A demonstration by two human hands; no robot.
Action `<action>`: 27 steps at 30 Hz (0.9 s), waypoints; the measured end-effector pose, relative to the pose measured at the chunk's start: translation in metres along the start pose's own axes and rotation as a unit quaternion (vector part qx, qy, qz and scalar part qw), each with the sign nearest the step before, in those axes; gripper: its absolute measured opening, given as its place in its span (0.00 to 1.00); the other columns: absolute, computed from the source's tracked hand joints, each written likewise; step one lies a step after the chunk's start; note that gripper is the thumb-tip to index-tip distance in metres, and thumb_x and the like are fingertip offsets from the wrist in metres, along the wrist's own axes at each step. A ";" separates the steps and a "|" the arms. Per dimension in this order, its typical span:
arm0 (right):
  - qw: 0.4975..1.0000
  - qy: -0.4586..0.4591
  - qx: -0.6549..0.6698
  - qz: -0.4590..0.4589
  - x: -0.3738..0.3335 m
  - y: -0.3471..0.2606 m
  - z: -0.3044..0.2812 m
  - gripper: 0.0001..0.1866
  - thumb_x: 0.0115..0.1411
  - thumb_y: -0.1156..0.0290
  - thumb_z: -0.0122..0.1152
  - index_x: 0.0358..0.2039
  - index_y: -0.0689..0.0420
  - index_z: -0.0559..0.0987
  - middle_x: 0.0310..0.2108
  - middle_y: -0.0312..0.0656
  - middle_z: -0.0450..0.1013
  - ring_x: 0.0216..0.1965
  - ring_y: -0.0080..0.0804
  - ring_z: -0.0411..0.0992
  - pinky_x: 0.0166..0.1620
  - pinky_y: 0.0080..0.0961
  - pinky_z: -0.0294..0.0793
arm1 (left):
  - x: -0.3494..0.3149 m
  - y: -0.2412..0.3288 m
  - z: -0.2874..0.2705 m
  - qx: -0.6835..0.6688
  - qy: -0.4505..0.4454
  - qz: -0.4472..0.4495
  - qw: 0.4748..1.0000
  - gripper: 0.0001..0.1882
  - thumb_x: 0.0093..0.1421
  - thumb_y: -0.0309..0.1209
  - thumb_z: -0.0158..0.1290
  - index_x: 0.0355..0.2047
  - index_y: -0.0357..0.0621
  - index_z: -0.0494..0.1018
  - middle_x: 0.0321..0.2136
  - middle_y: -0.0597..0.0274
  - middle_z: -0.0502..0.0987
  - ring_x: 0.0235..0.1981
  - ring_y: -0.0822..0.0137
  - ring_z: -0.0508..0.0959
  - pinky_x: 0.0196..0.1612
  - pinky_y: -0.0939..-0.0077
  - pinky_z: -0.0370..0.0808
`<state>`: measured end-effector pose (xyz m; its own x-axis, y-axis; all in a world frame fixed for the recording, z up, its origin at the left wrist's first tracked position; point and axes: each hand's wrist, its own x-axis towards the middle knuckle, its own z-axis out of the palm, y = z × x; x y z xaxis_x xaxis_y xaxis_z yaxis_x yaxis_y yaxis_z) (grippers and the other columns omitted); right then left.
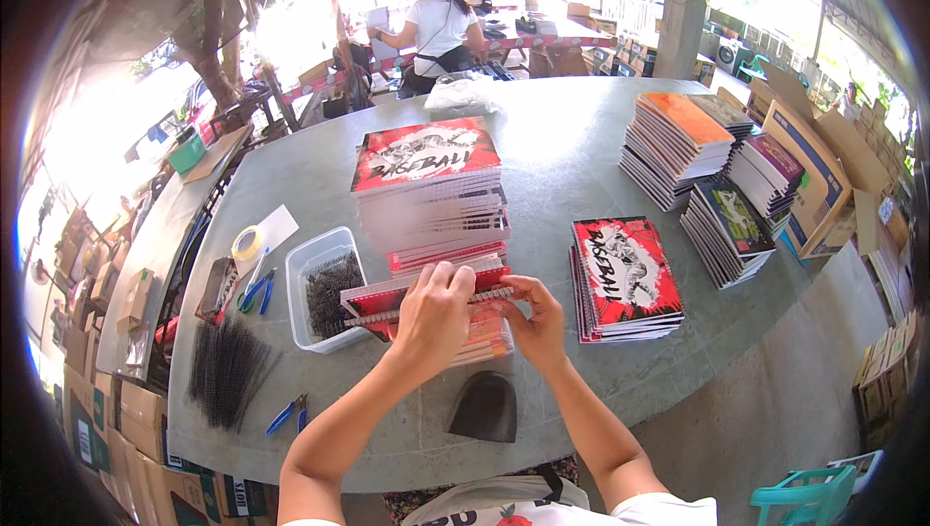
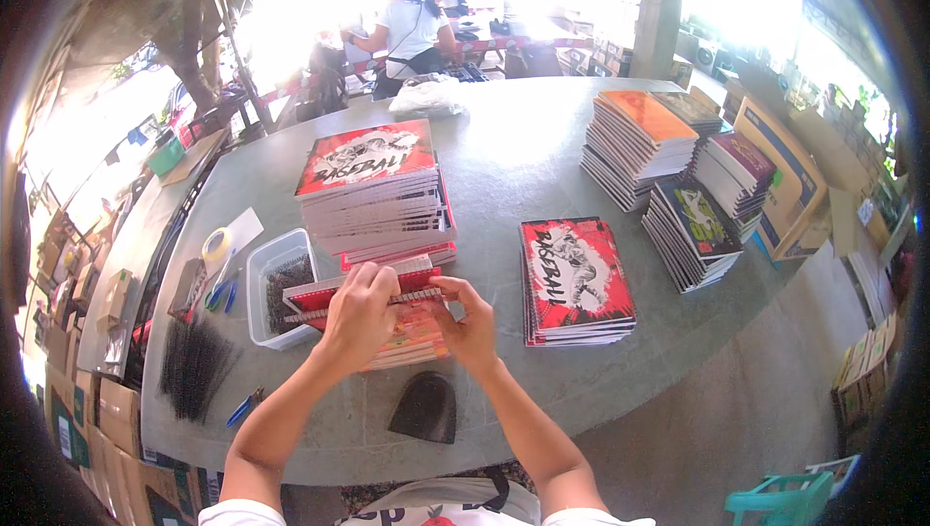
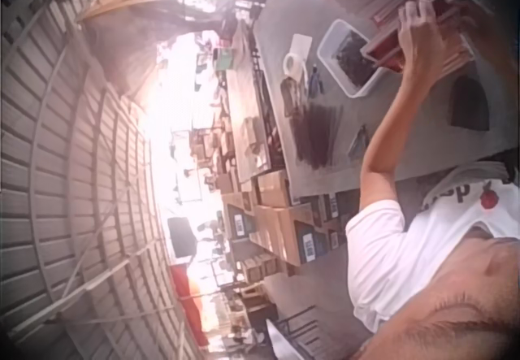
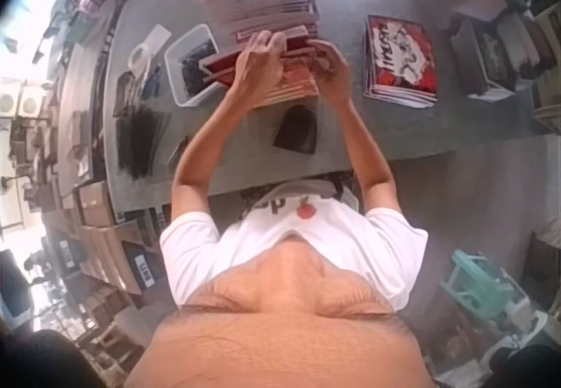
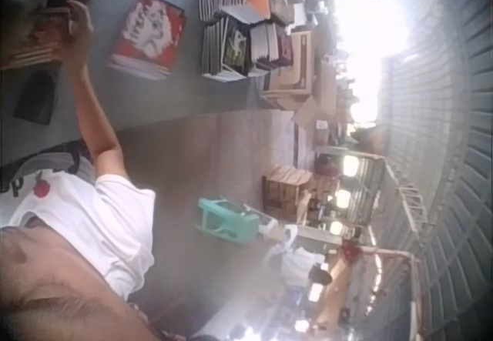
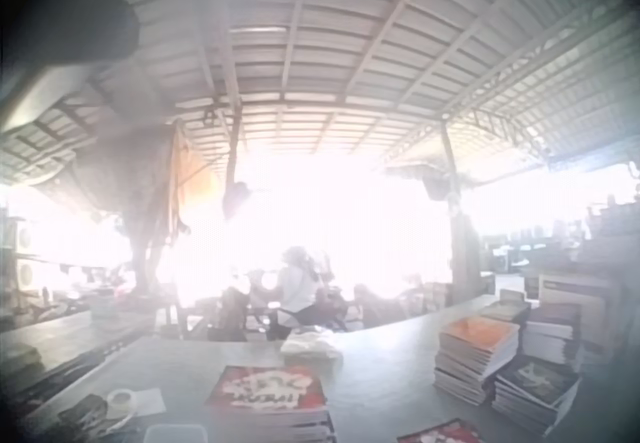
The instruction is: The person inserts spiral wire bindings into stacks of notebook pages and covers by hand, then uses pliers to clip the excess wire ends and moves each completed notebook to a separate stack.
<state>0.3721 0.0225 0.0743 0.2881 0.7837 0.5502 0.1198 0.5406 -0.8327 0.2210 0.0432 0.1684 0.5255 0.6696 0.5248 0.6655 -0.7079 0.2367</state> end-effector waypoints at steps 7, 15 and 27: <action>0.997 -0.014 -0.037 0.059 0.002 0.001 -0.009 0.10 0.51 0.84 0.60 0.36 0.65 0.76 0.32 0.36 0.76 0.33 0.18 0.71 0.40 0.17 0.72 | 0.001 0.007 0.023 -0.023 -0.004 0.055 0.998 0.10 0.51 0.32 0.56 0.32 0.40 0.75 0.30 0.51 0.76 0.37 0.53 0.74 0.40 0.62 0.71; 0.997 -0.024 0.041 0.054 0.000 0.014 -0.008 0.09 0.50 0.87 0.58 0.33 0.65 0.77 0.31 0.35 0.75 0.33 0.17 0.70 0.38 0.14 0.70 | 0.002 0.004 0.032 -0.058 -0.017 0.089 0.994 0.09 0.47 0.25 0.52 0.30 0.36 0.73 0.28 0.50 0.75 0.35 0.50 0.74 0.41 0.61 0.71; 0.996 -0.072 -0.016 0.057 0.017 -0.028 -0.004 0.08 0.54 0.78 0.61 0.35 0.64 0.78 0.30 0.35 0.76 0.32 0.18 0.70 0.38 0.15 0.68 | -0.053 -0.016 -0.024 -0.022 0.135 0.110 0.984 0.17 0.47 0.32 0.57 0.38 0.41 0.71 0.36 0.54 0.70 0.44 0.56 0.69 0.47 0.65 0.68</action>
<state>0.3771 0.0194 0.1061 0.1621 0.8762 0.4538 0.1257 0.4378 -0.8902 0.1696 0.0128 0.1566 0.4903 0.4181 0.7647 0.5247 -0.8422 0.1241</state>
